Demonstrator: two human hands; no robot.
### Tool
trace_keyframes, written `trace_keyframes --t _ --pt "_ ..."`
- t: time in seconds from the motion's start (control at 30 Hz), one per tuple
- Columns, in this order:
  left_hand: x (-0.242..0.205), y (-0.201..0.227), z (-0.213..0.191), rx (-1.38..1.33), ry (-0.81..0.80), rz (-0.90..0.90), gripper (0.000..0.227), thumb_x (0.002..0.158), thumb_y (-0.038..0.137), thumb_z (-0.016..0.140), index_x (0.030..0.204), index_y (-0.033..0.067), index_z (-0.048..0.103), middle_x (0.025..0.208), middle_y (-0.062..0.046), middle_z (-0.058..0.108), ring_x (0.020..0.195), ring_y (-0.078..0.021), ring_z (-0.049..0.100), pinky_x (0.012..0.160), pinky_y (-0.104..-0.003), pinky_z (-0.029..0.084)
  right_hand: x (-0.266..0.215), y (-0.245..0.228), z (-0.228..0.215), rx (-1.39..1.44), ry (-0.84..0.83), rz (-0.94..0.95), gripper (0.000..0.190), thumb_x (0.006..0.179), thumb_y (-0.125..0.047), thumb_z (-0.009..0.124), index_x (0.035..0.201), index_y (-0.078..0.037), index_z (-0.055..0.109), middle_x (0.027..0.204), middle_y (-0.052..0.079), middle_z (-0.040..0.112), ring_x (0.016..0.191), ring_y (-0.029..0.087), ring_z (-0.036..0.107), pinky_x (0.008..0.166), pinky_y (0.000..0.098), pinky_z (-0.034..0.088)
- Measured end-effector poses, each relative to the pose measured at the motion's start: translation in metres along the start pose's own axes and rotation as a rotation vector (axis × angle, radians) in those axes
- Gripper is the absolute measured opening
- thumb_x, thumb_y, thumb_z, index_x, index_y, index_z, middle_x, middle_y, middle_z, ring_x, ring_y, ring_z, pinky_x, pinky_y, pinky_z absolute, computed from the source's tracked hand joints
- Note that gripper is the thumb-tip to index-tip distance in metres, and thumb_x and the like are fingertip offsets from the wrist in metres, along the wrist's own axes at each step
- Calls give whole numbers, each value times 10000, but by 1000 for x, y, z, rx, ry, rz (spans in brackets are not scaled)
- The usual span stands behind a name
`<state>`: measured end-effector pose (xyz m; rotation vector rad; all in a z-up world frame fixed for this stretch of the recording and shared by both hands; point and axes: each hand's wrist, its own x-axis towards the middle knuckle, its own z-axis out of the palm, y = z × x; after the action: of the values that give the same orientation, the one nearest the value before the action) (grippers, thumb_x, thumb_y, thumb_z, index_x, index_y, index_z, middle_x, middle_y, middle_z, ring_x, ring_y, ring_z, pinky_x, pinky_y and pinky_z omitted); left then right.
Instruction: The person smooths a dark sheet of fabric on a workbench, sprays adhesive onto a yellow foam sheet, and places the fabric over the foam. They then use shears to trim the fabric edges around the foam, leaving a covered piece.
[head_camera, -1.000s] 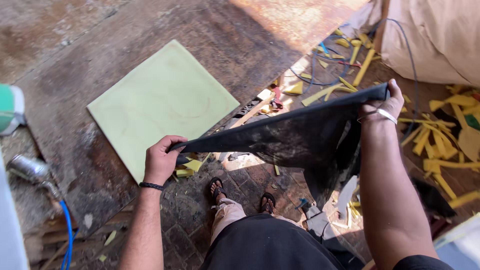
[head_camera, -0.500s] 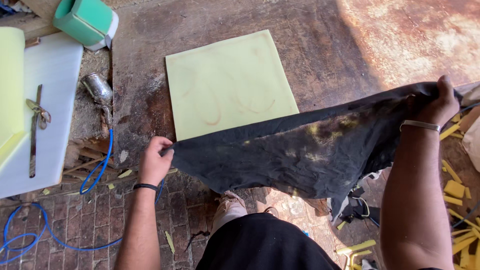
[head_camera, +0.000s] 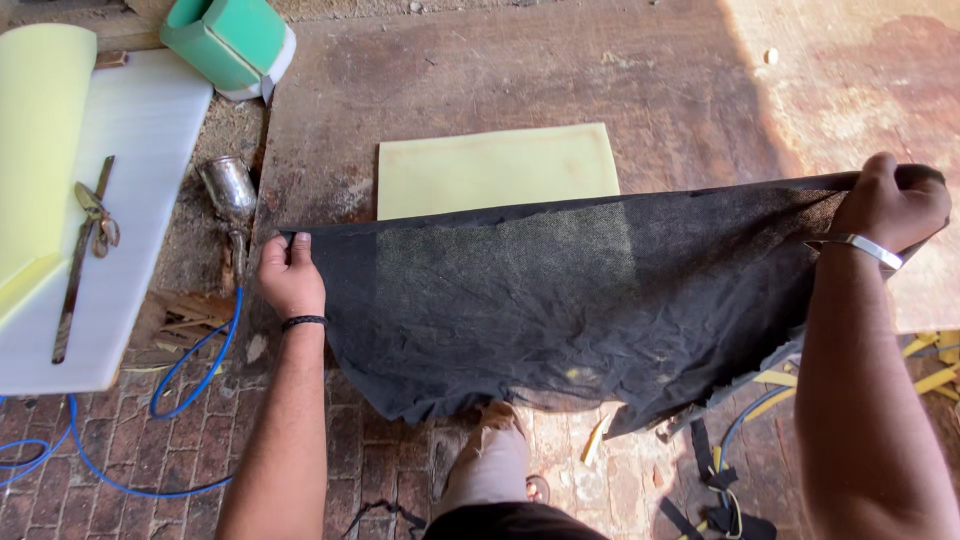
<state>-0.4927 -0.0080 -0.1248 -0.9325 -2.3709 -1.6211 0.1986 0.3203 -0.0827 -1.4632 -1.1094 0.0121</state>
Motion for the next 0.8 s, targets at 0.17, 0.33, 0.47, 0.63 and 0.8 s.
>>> trace_keyframes --t 0.17,0.33,0.47,0.63,0.8 --pt "62 -30 83 153 0 -6 294 963 286 830 995 22 704 834 -162 720 710 -281 659 674 -401 523 27 1 118 -380 -204 -289 69 741 -54 688 783 -20 732 811 120 740 670 239 697 679 365 586" --pt "107 -73 169 247 -38 5 283 919 289 833 987 37 724 863 -192 727 757 -361 700 688 -447 545 18 65 235 -562 -340 -428 103 753 -115 720 749 -13 731 768 184 721 680 324 698 768 430 584" --pt "126 -105 227 277 -100 -20 281 900 294 833 982 46 729 869 -186 731 767 -365 709 690 -444 549 3 136 302 -537 -382 -262 163 837 -158 699 795 -3 724 818 192 722 704 340 696 727 459 554" --pt "122 -131 269 359 -220 -142 286 898 311 834 976 54 734 834 -177 729 751 -351 709 690 -440 547 -29 201 334 -662 -548 -169 349 901 -241 734 727 53 662 739 242 659 656 387 633 682 487 514" --pt "120 -147 271 353 -278 -241 286 892 319 824 969 60 732 826 -133 750 722 -285 722 694 -405 560 -68 174 334 -573 -531 -15 309 985 -250 697 863 33 724 821 234 675 704 364 650 716 476 518"
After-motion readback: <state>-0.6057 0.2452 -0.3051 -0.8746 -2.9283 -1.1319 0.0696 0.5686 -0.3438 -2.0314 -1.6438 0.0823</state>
